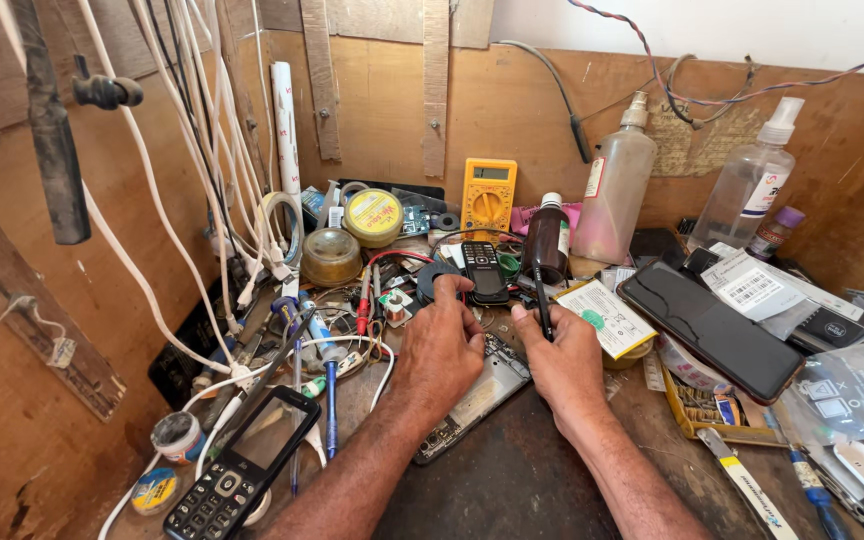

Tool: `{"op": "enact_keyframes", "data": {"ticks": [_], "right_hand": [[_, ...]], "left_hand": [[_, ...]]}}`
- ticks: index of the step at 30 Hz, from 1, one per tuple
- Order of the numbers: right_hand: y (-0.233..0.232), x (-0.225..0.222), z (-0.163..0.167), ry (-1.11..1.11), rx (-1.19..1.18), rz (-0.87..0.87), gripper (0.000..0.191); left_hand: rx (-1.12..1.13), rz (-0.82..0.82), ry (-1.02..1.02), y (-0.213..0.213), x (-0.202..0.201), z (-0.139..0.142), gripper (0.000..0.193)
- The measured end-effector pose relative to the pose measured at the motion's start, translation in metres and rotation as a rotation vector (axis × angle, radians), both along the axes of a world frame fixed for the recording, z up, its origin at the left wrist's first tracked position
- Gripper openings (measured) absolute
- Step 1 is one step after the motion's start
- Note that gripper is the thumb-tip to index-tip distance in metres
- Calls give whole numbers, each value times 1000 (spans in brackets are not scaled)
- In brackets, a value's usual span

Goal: The person uses a small screwdriver to remove screws from a disassembled smartphone chassis on a cluttered workbench. They then pick up a rectangular battery and place it into the phone's internal cavity, adjusting its position with their fingers.

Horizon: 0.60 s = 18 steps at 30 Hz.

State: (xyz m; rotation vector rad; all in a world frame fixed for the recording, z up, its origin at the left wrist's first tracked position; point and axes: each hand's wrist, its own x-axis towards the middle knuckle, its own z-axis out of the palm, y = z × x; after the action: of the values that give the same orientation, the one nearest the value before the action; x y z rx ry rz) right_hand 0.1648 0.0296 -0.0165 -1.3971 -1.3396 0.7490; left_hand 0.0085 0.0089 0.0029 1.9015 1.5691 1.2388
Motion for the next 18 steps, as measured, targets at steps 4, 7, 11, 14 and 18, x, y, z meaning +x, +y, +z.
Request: {"op": "enact_keyframes", "data": {"ticks": [4, 7, 11, 14, 18], "right_hand": [[-2, 0, 1, -25, 5, -18, 32], [-2, -1, 3, -11, -14, -26, 32], [-3, 0, 4, -28, 5, -30, 33], [-4, 0, 5, 18, -26, -14, 34], [-6, 0, 7, 101, -41, 19, 36]], "left_hand": [[16, 25, 13, 0, 2, -1, 54], [39, 51, 50, 0, 3, 0, 53], [32, 106, 147, 4, 7, 1, 53], [28, 98, 146, 5, 7, 0, 51], [34, 94, 161, 7, 7, -1, 49]]}}
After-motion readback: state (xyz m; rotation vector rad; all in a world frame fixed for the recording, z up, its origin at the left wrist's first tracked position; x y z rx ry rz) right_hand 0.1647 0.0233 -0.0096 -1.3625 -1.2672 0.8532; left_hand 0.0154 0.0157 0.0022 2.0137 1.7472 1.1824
